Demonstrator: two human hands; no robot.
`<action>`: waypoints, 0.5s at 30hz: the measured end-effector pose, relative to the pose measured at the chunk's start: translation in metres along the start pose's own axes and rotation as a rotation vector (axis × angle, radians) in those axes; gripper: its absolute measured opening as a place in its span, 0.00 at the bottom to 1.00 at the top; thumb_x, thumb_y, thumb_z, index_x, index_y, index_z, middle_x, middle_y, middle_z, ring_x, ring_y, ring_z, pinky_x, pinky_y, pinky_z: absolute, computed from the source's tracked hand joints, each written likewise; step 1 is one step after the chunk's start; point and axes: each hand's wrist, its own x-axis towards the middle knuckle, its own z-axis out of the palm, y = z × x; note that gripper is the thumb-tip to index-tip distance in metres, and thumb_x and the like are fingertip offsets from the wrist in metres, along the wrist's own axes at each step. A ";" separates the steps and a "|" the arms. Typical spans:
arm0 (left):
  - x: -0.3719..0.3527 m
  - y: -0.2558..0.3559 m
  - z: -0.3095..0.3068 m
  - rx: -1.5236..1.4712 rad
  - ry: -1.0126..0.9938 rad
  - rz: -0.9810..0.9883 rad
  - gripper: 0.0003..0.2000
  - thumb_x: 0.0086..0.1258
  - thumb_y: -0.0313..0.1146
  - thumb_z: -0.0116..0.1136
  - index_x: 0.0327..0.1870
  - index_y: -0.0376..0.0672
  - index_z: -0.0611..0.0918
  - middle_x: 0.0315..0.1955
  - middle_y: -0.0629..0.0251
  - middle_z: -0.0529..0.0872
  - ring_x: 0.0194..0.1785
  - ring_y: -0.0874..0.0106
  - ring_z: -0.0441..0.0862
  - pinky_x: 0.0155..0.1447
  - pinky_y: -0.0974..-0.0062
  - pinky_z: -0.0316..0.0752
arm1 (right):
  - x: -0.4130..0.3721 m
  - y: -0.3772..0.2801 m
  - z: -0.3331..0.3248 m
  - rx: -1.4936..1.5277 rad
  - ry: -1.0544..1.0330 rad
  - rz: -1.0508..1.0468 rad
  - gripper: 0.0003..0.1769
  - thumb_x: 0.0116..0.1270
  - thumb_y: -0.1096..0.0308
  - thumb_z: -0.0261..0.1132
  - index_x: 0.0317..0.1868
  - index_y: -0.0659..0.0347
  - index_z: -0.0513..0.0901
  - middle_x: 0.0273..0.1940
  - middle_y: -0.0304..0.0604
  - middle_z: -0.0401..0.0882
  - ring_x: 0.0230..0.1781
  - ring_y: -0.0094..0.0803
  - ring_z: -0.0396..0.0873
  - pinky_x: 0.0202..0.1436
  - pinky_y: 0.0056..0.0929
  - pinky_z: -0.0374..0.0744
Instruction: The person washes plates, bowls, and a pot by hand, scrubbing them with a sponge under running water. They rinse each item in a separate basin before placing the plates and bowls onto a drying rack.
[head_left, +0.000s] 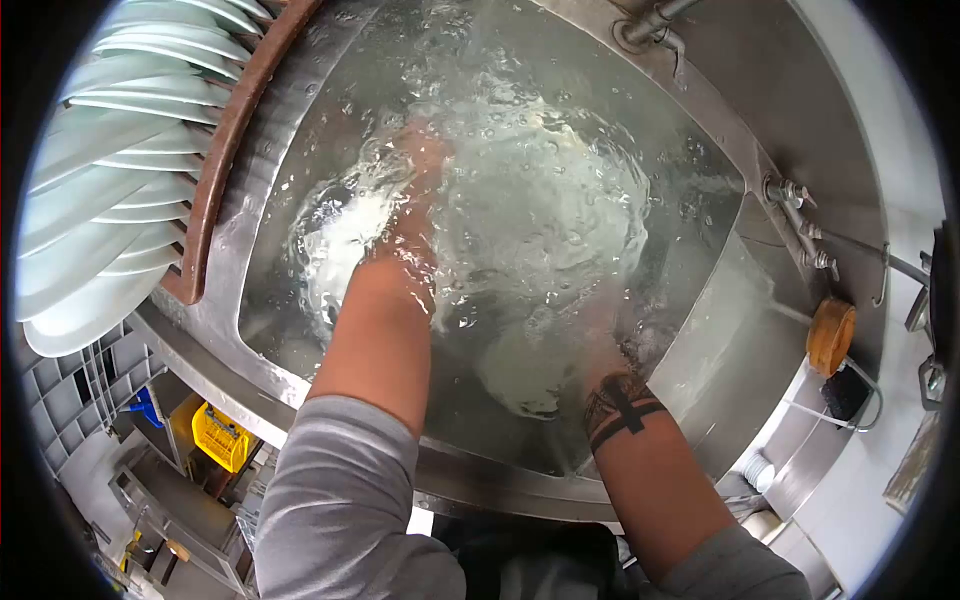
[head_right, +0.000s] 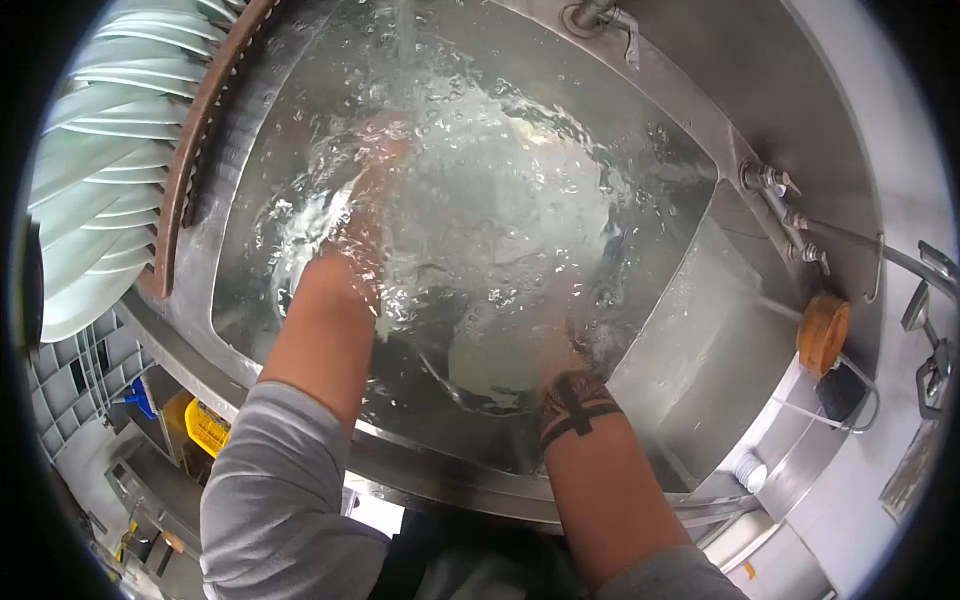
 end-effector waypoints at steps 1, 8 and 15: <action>-0.009 0.040 -0.026 0.086 -0.002 -0.009 0.18 0.82 0.37 0.55 0.65 0.39 0.82 0.55 0.55 0.87 0.52 0.65 0.87 0.56 0.63 0.86 | -0.005 -0.003 0.008 -0.001 0.003 0.004 0.29 0.68 0.55 0.69 0.65 0.62 0.81 0.56 0.48 0.84 0.57 0.44 0.83 0.68 0.44 0.79; -0.015 0.065 -0.051 0.261 0.023 -0.012 0.16 0.80 0.35 0.57 0.63 0.39 0.83 0.54 0.55 0.88 0.51 0.66 0.88 0.56 0.65 0.85 | -0.007 0.000 0.008 -0.018 0.003 0.017 0.29 0.69 0.55 0.69 0.65 0.61 0.82 0.58 0.49 0.84 0.58 0.44 0.83 0.69 0.43 0.78; 0.001 0.079 -0.072 0.366 0.047 0.060 0.15 0.78 0.33 0.59 0.62 0.40 0.84 0.53 0.56 0.89 0.51 0.67 0.88 0.55 0.67 0.85 | -0.009 -0.009 0.016 -0.026 -0.011 -0.001 0.28 0.70 0.55 0.69 0.66 0.61 0.82 0.59 0.50 0.84 0.59 0.44 0.83 0.69 0.42 0.78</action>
